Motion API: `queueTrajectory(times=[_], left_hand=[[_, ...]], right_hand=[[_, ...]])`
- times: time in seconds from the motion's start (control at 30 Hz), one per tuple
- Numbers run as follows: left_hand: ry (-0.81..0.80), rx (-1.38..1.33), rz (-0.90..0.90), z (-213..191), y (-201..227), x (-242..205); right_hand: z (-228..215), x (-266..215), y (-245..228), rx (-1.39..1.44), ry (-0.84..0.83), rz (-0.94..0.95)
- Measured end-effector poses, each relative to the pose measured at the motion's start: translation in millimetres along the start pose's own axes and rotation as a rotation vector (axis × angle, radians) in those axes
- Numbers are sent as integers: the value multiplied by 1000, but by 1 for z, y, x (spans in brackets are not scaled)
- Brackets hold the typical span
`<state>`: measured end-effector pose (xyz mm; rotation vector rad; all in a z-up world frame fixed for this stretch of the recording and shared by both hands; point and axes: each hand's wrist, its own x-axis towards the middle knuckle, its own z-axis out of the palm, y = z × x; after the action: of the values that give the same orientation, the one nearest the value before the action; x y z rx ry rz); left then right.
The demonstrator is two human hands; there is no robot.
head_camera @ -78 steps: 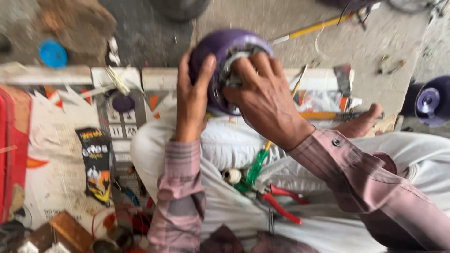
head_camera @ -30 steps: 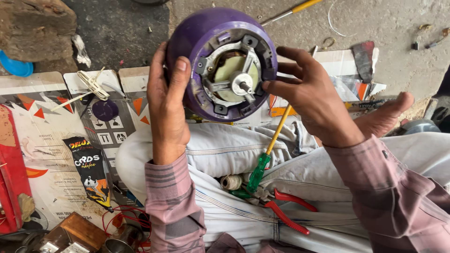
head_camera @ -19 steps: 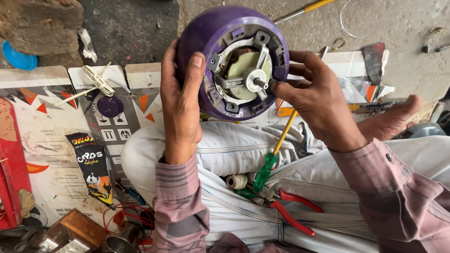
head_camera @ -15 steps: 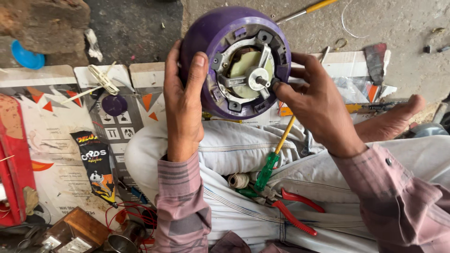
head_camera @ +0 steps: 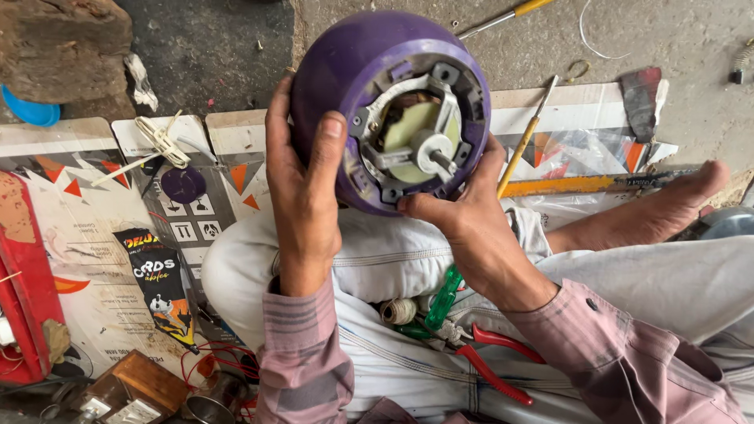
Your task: The person repairs a mixer grinder motor by hand, using a screwdriver and pliers to manipulate the internal components and the purple housing.
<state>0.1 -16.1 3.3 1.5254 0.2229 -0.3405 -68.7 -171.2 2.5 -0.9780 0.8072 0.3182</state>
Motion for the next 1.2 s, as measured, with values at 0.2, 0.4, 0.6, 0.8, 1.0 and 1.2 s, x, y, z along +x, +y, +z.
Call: queueTrajectory(times=[0.2,0.4,0.6,0.8,1.0,1.2], left_hand=[[28,-11,-33,4,-1,-5],[-33,63,20,2,2,-8],[8,-47,-69,4,5,-6],[0,-48,-52,3,5,-9],[-3,-105,-87,0,7,-6],[21,-105,-99,1,8,-3]], right_hand=[[10,3,-2,81,95,73],[6,1,-8,290,20,172],[8,1,-6,267,-10,122],[12,-1,-2,182,32,112],[5,-4,-7,299,-44,116],[4,-12,-13,335,-37,172]])
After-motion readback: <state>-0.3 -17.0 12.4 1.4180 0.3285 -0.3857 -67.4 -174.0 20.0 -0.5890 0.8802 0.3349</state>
